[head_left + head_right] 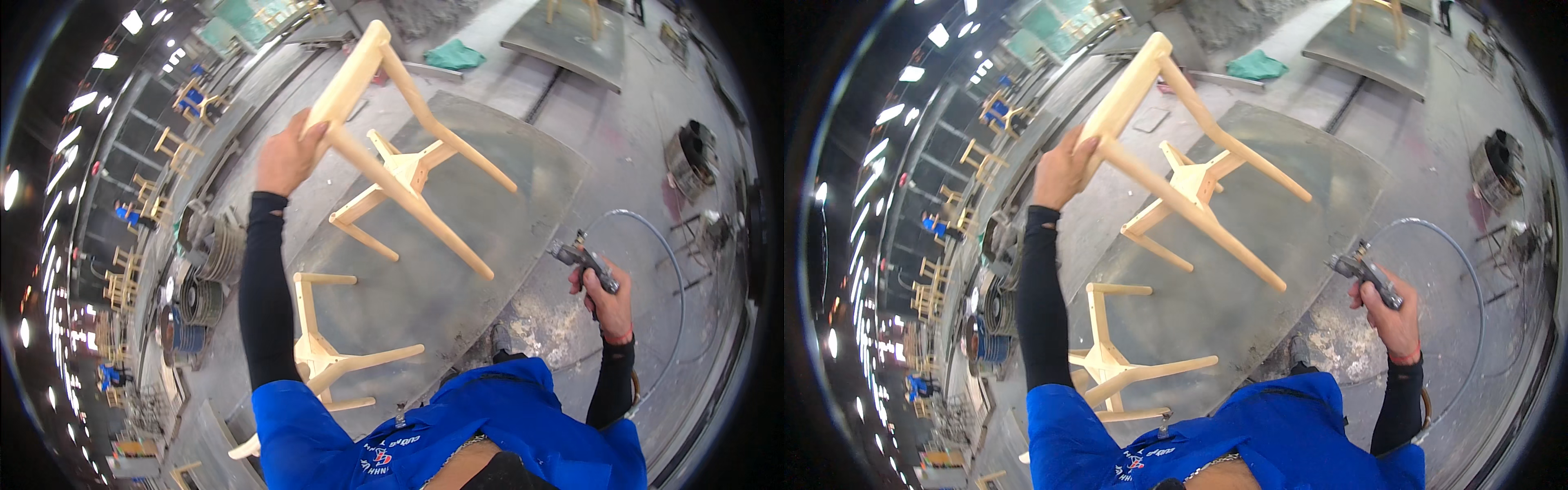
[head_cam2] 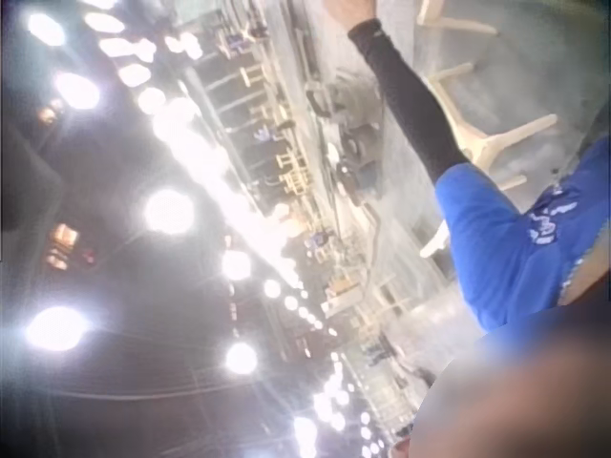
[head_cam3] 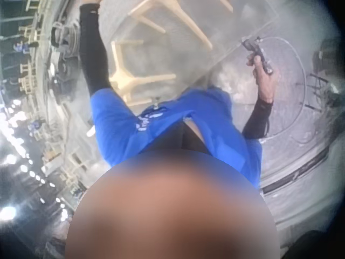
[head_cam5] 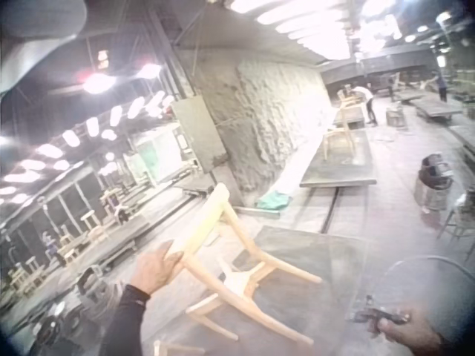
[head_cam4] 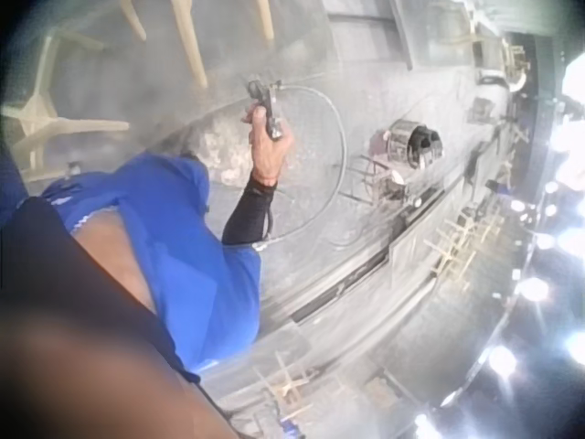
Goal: The person uses a spray gun to apply a finish to wooden chair frames. They hold each chair with one hand and spray all sides, then place the finished chair on the floor and pick up the next one.
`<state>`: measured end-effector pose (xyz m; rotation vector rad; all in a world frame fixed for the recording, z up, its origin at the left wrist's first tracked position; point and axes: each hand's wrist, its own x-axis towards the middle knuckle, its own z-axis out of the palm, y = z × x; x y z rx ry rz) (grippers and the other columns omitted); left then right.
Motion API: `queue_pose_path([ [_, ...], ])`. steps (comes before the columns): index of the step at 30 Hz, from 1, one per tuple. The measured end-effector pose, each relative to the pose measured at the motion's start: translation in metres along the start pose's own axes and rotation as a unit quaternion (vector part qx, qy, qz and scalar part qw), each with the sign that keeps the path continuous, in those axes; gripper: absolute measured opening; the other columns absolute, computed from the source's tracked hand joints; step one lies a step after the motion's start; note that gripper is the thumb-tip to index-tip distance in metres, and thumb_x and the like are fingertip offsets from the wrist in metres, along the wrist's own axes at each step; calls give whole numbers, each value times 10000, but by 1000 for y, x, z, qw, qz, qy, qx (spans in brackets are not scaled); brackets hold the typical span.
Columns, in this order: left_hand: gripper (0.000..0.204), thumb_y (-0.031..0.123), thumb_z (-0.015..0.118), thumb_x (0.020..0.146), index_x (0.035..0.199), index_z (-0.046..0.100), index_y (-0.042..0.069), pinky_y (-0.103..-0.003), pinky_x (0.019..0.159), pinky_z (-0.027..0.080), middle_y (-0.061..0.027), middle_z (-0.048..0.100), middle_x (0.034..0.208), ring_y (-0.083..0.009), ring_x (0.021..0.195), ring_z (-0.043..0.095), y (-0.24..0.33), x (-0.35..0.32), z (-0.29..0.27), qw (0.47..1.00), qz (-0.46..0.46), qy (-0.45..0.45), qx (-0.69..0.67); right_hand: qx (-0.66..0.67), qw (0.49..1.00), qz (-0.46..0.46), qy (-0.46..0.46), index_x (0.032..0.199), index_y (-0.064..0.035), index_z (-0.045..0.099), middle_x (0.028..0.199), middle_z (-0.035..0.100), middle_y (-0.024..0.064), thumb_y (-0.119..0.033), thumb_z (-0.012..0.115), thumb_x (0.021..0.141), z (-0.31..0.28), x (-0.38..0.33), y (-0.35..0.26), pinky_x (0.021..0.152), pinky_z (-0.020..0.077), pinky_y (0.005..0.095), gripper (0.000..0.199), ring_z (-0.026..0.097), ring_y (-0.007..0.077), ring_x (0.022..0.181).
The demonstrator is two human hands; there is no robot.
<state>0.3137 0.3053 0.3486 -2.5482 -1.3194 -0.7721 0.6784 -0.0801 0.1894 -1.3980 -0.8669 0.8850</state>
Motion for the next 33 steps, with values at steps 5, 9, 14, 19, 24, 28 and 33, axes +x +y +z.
queue_pose_path([
  [5,473,453,568,1005,1293,636,83,-538,725,533,-234,722,980,-447,845,697,107,21,89,998,60,-14,-22,-14,996,-66,57,1332,13,642,928,716,71,-251,691,990,-5,4,9,587,475,227,435,642,108,752],
  [9,334,426,559,1008,1085,656,117,-523,642,538,-172,707,777,-392,714,694,160,3,156,995,94,14,34,5,984,-126,125,1347,24,631,928,714,69,-280,688,994,-26,2,-6,555,454,216,469,640,92,753],
  [14,355,408,497,1043,1024,703,119,-515,653,540,-150,723,814,-385,732,697,164,30,187,994,85,71,-12,50,964,-174,194,1332,27,639,920,707,61,-259,690,991,-41,6,-6,556,450,216,448,623,86,736],
  [19,390,392,469,1065,1094,706,84,-495,689,541,-186,717,844,-398,752,686,163,35,200,994,31,97,-43,0,972,-122,202,1328,48,632,895,701,50,-209,711,979,-50,21,28,651,502,247,440,629,98,756],
  [24,468,429,425,1093,1103,633,11,-381,593,528,-125,675,933,-214,684,660,163,-18,243,824,-146,178,-518,-5,971,-127,201,1329,51,633,880,694,59,-204,705,984,-59,11,32,683,511,265,436,628,106,754],
  [28,388,417,466,1086,1086,595,51,-276,445,483,-63,640,866,-133,588,620,151,-160,318,729,-290,-41,-619,-5,965,-179,192,1333,46,635,890,701,83,-247,709,978,-63,-24,-1,676,508,276,466,642,128,757],
  [33,362,433,629,994,1023,655,73,-347,428,494,-48,673,785,-179,548,644,122,-392,387,708,-379,-391,-451,-17,974,-222,47,1291,42,665,785,716,124,-486,785,880,-71,-64,-29,617,520,284,680,680,164,684],
])
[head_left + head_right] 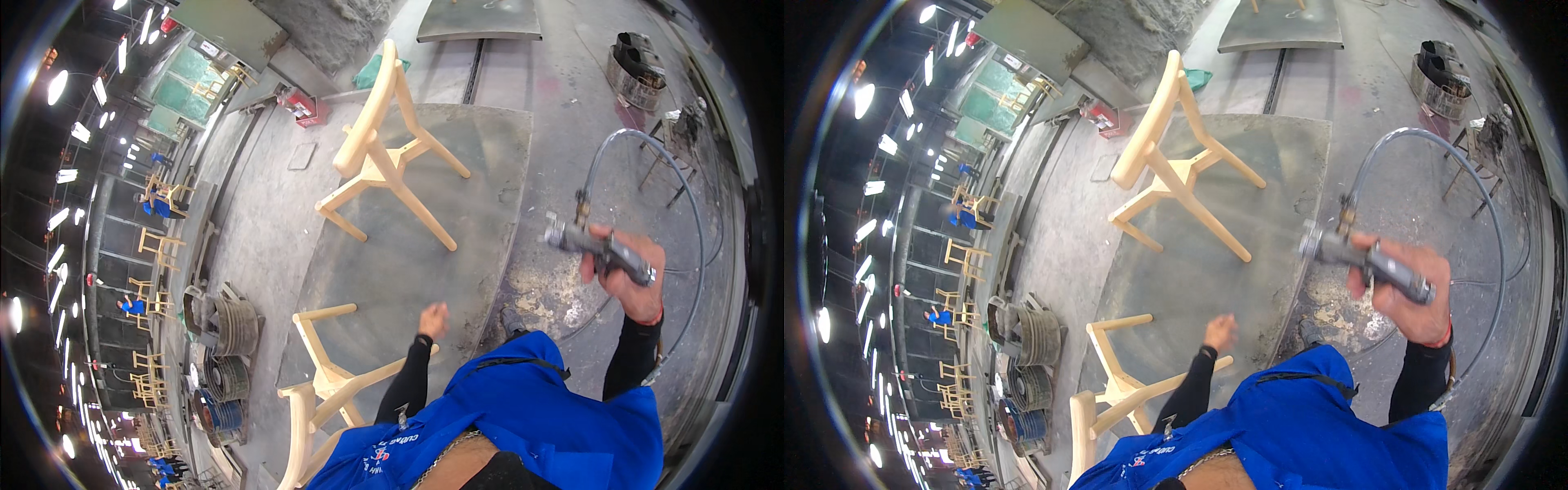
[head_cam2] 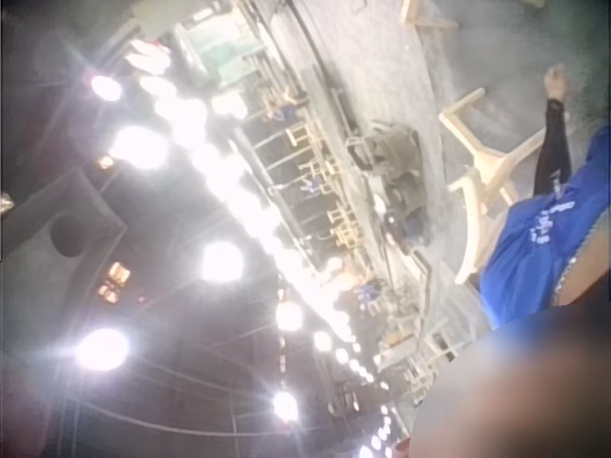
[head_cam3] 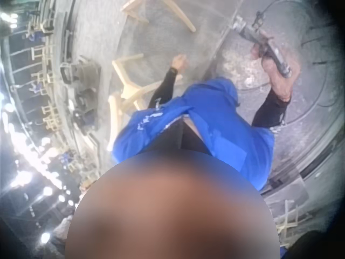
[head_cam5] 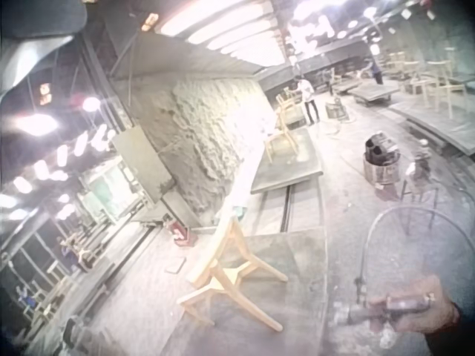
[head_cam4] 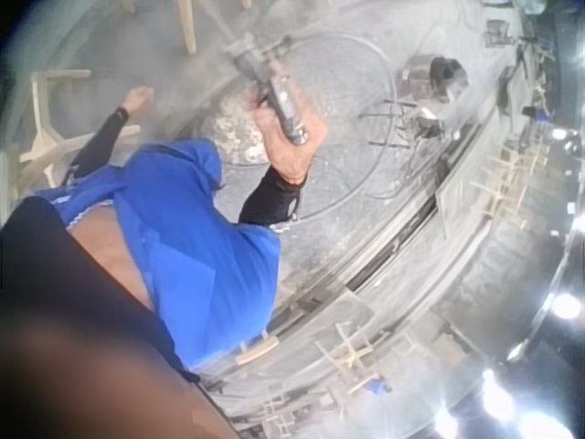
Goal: The person uses a spray gun to apply a finish to wooden chair frames. They hold each chair with one hand and spray all sides, then place the finished chair on the floor and pick up the next one.
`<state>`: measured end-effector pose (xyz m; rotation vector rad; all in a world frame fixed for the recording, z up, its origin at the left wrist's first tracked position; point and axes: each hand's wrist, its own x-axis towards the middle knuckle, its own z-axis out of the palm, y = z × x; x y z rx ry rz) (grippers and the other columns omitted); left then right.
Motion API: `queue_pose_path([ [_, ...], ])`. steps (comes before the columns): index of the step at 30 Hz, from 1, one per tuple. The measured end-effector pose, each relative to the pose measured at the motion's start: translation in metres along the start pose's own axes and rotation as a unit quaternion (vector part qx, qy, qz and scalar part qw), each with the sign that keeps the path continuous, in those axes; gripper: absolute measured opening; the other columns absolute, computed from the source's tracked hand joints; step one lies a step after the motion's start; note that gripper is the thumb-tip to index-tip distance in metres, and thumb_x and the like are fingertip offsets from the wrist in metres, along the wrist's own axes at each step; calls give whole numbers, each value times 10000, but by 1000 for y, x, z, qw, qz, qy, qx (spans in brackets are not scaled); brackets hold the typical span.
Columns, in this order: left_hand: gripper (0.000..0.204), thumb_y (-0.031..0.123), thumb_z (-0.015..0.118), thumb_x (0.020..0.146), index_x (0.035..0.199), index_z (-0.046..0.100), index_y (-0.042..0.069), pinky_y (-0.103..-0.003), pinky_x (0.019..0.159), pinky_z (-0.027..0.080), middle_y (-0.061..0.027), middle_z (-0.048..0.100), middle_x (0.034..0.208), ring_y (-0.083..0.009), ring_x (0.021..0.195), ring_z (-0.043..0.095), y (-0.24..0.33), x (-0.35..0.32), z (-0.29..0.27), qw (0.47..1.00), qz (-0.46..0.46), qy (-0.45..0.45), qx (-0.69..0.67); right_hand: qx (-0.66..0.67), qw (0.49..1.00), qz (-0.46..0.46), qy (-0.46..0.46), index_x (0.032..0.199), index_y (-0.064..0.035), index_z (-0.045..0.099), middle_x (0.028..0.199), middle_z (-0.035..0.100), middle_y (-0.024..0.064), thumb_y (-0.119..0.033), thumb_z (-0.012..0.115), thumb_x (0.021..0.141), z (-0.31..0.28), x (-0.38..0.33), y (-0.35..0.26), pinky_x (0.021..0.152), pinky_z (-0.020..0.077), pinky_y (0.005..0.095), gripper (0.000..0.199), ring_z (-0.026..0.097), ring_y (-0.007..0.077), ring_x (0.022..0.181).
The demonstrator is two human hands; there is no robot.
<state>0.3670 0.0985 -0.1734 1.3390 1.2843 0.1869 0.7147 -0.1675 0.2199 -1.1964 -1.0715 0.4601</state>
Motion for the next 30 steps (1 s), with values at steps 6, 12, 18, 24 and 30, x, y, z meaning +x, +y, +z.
queue_pose_path([
  [6,370,435,630,949,974,703,73,-364,405,508,-61,661,746,-222,539,663,-159,-91,-10,978,-199,24,54,10,1000,-3,-19,1282,72,655,792,701,114,-495,790,875,9,14,3,578,501,276,711,646,134,666],
  [12,369,411,656,950,1002,746,57,-402,677,579,-146,727,847,-279,768,735,-111,-139,-21,944,86,199,250,-1,993,-4,116,1385,70,565,906,676,98,-398,663,990,5,58,17,491,380,195,621,592,93,687],
  [18,171,154,622,959,937,744,36,-413,764,576,-144,751,909,-308,801,724,75,-221,-57,804,329,435,238,0,992,9,125,1383,68,570,916,676,97,-356,647,1007,0,82,31,484,384,204,572,605,103,711],
  [24,208,70,549,948,1048,681,-57,-480,864,546,-198,704,985,-411,946,672,186,-331,-103,592,520,562,251,11,999,14,43,1376,57,583,898,683,99,-311,640,1013,4,87,30,479,380,194,520,599,98,659],
  [30,371,294,657,965,1204,683,11,-451,886,489,-174,689,1101,-369,1038,636,199,-330,-124,644,153,644,383,-55,983,-20,172,1259,-5,667,908,706,49,-234,667,1007,9,110,58,484,376,189,340,601,54,702],
])
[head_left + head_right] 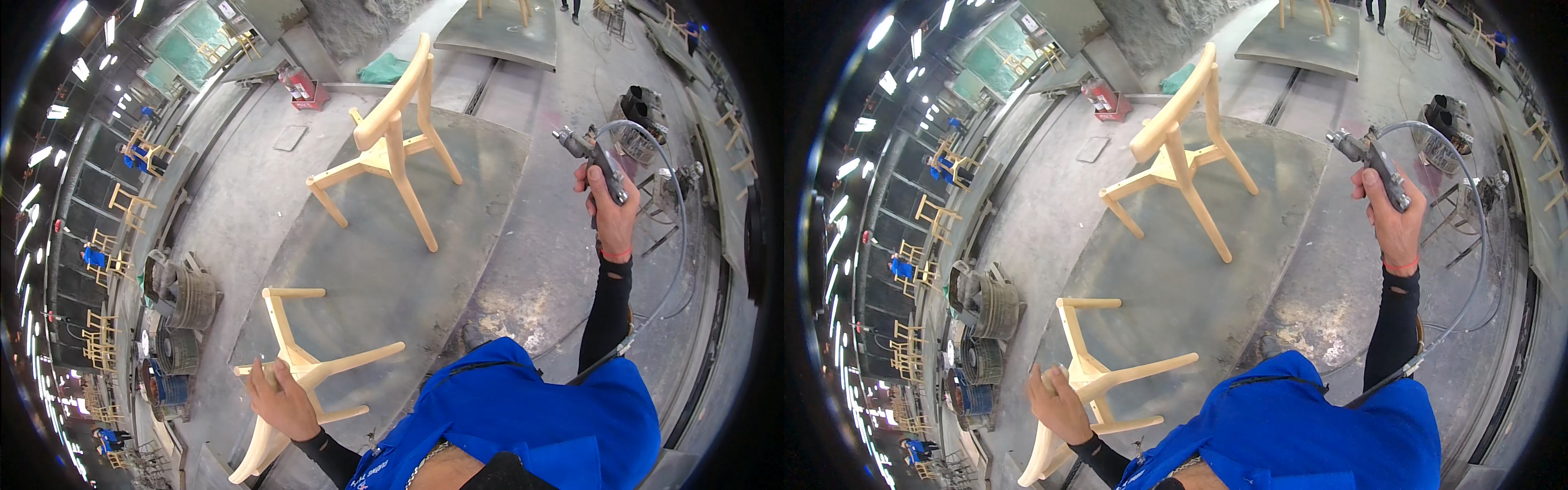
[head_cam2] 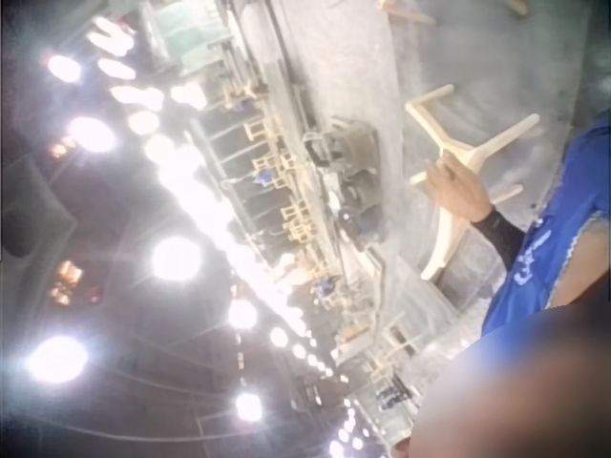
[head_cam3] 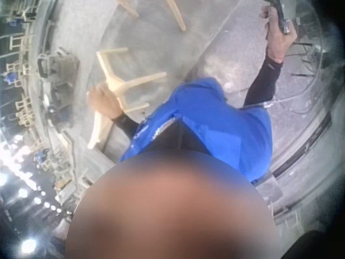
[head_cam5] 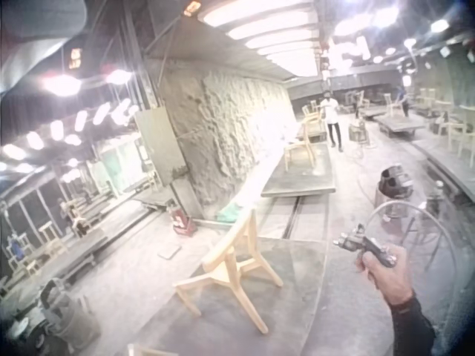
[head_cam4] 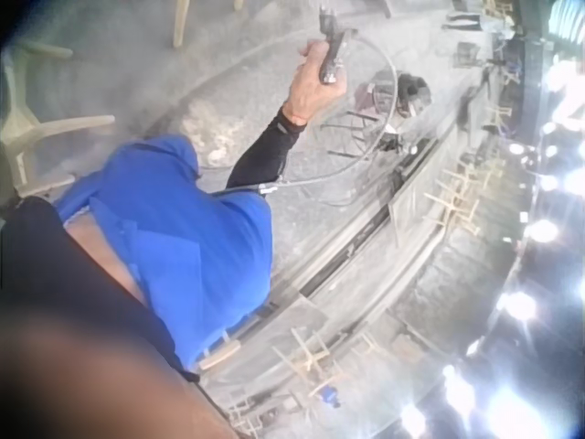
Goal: The person uses a spray gun to apply a finish to wooden chair frames. They hold each chair with one hand and spray all sides, then place the finished chair on the floor and pick up the next one.
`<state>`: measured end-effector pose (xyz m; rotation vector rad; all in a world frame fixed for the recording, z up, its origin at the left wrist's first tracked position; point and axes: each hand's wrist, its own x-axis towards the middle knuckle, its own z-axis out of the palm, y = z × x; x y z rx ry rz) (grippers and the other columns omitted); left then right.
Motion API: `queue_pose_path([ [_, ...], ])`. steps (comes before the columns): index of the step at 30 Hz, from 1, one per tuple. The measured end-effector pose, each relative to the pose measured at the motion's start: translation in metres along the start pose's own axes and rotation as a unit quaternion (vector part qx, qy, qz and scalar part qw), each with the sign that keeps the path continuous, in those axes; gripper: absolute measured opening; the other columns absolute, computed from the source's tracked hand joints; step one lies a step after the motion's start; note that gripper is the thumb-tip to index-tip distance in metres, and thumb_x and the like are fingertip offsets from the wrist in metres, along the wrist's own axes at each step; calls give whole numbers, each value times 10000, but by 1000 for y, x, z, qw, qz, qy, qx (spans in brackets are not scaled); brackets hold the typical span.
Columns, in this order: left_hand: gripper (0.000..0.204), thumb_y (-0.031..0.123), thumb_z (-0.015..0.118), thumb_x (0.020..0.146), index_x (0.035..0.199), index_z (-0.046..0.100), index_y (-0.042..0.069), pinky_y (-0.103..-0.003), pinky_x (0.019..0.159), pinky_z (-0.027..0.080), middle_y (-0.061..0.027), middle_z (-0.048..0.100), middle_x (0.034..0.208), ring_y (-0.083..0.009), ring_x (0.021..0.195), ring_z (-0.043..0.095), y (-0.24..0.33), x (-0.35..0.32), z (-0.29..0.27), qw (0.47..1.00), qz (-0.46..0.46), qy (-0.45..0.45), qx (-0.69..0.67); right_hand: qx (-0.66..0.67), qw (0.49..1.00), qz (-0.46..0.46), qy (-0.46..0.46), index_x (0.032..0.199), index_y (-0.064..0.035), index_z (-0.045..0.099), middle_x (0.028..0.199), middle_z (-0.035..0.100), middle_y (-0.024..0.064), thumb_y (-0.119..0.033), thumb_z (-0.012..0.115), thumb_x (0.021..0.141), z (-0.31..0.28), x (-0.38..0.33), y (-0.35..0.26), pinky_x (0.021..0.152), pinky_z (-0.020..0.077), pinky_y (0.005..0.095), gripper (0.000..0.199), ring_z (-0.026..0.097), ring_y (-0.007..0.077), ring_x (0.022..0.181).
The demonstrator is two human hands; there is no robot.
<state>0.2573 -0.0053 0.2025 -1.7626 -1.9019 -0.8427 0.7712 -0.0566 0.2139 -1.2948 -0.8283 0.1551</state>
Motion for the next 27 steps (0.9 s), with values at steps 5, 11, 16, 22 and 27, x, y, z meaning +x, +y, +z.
queue_pose_path([
  [5,239,318,712,911,960,739,86,-435,725,474,-82,711,899,-318,861,663,1,8,27,995,-47,17,92,-38,995,77,-57,1371,6,601,977,709,66,-243,603,1042,-14,1,13,493,380,194,413,617,83,766],
  [11,135,245,756,817,749,703,142,-426,595,415,-30,651,709,-270,656,618,-10,-11,22,993,6,81,88,18,956,190,-222,1373,-3,601,1017,733,123,-307,616,1031,9,-40,25,477,386,193,458,625,88,748],
  [16,103,125,658,779,688,625,87,-376,604,387,-32,638,660,-226,556,537,-40,-58,-27,989,126,50,-62,19,892,279,-355,1395,8,576,978,725,115,-342,616,1026,67,-85,50,480,396,197,511,633,98,750],
  [22,217,139,557,871,699,615,20,-415,625,444,-94,610,662,-291,592,559,-100,-54,-38,967,111,178,-142,39,869,248,-427,1399,10,574,923,706,80,-355,646,1011,112,-111,45,487,399,203,537,629,93,766],
  [27,348,164,482,992,723,626,-3,-349,613,442,-120,620,686,-243,623,563,-204,-2,-45,971,-31,185,-150,42,869,214,-445,1394,25,580,928,699,70,-286,694,986,128,-141,22,560,455,230,525,635,112,778],
])
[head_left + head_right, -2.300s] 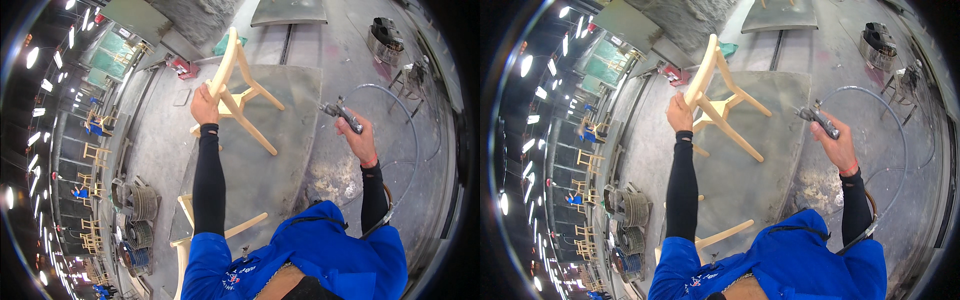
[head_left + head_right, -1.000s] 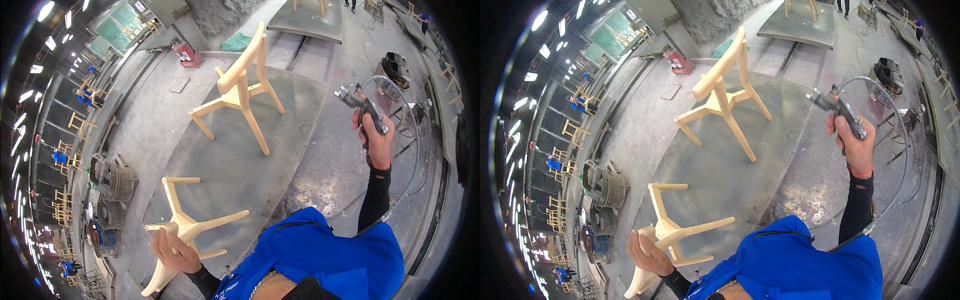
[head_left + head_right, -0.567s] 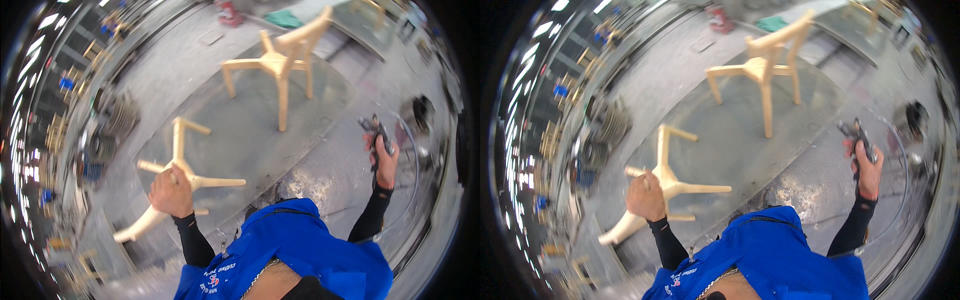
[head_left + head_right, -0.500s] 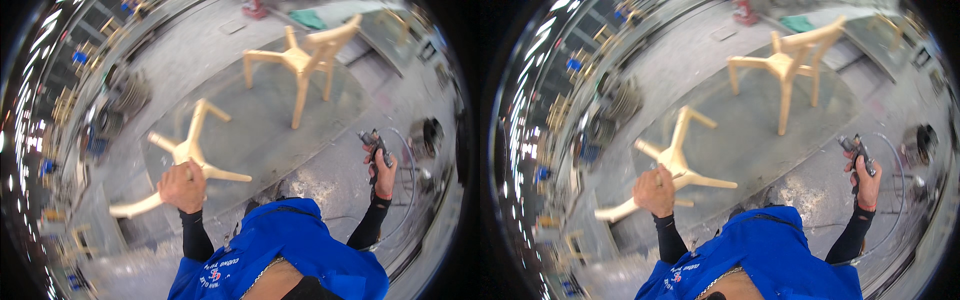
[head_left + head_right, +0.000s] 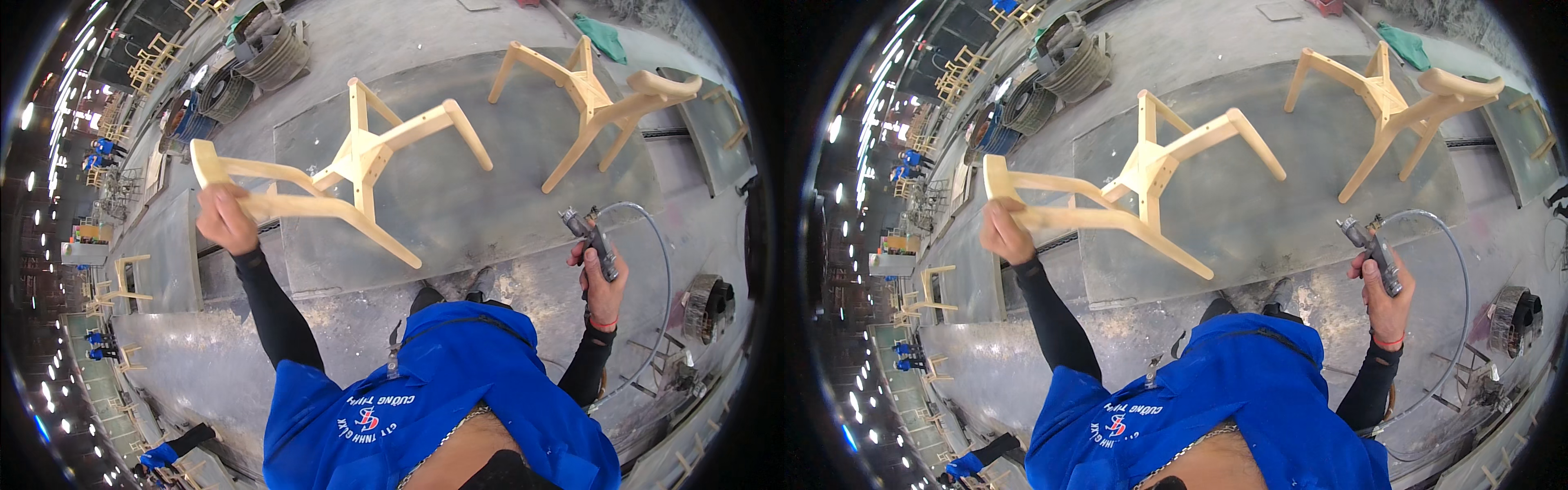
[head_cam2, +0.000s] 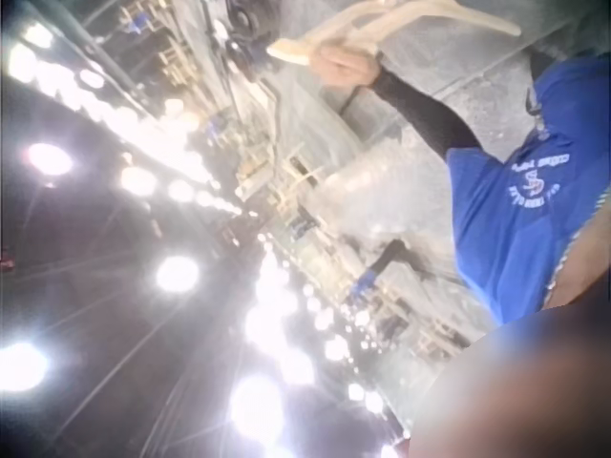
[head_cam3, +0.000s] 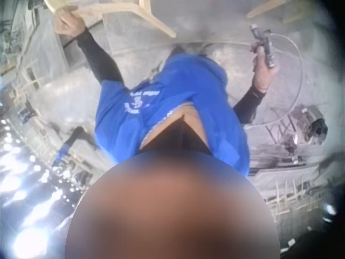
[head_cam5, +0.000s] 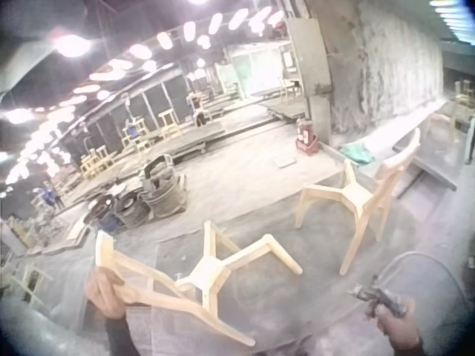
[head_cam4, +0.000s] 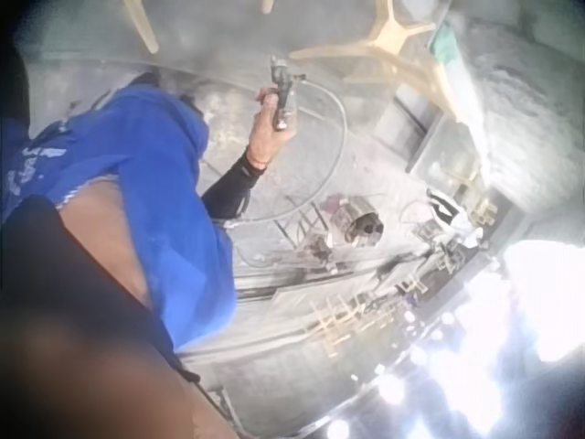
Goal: The person uses a spray gun to apply a finish to wooden chair frames. They hold each chair with one hand and spray all sides, then place the finished chair on the floor and pick up the next one.
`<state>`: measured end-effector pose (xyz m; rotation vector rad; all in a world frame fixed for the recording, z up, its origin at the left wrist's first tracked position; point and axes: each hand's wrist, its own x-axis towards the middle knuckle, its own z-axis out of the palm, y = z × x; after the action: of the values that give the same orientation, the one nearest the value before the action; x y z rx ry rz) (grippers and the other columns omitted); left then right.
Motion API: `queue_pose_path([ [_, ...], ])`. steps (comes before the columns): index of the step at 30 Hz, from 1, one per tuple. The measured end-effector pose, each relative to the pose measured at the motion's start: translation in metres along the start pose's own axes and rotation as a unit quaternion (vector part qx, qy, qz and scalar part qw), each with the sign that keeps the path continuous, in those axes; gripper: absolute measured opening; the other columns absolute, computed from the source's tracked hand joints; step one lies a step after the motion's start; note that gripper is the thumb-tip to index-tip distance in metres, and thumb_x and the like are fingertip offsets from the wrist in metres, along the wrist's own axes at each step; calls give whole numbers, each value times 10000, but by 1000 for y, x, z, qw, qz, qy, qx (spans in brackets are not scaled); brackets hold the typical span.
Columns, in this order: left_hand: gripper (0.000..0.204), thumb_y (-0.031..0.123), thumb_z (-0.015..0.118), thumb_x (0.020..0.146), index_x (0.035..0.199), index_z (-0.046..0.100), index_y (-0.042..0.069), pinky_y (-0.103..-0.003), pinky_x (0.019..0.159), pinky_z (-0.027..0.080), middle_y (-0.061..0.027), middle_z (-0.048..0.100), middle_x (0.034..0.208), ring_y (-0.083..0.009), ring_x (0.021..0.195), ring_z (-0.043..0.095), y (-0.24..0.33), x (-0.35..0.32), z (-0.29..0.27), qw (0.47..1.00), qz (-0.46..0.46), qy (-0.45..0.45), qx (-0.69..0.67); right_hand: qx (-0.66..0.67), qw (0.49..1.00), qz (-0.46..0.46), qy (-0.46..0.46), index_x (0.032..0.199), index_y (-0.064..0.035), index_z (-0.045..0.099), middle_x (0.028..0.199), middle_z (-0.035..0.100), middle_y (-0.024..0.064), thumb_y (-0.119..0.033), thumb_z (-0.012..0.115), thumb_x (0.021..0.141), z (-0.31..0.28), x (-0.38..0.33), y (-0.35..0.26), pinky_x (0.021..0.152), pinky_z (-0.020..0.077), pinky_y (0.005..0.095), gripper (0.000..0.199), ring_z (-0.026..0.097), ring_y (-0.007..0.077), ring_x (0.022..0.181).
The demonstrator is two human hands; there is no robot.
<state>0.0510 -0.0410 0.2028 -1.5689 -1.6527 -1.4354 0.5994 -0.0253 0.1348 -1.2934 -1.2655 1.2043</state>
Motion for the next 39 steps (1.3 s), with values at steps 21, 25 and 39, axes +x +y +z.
queue_pose_path([
  [21,211,234,726,917,941,685,28,-261,704,469,-3,634,874,-91,779,581,-188,86,3,950,-241,30,-195,-6,997,21,73,1274,19,650,886,698,53,-210,694,980,56,-1,5,517,395,189,375,632,90,705],
  [25,195,216,734,912,947,689,29,-263,725,470,-1,639,884,-93,792,582,-217,95,4,953,-254,32,-161,-71,989,81,102,1101,5,698,850,701,37,-226,695,985,37,16,53,528,437,222,259,625,83,665],
  [39,161,104,632,866,891,712,-33,-348,1008,463,-194,704,1154,-257,1084,653,-326,118,7,948,-204,8,-245,31,998,32,53,1265,2,644,913,708,81,-305,622,1030,23,10,-21,480,382,211,387,647,120,758],
])
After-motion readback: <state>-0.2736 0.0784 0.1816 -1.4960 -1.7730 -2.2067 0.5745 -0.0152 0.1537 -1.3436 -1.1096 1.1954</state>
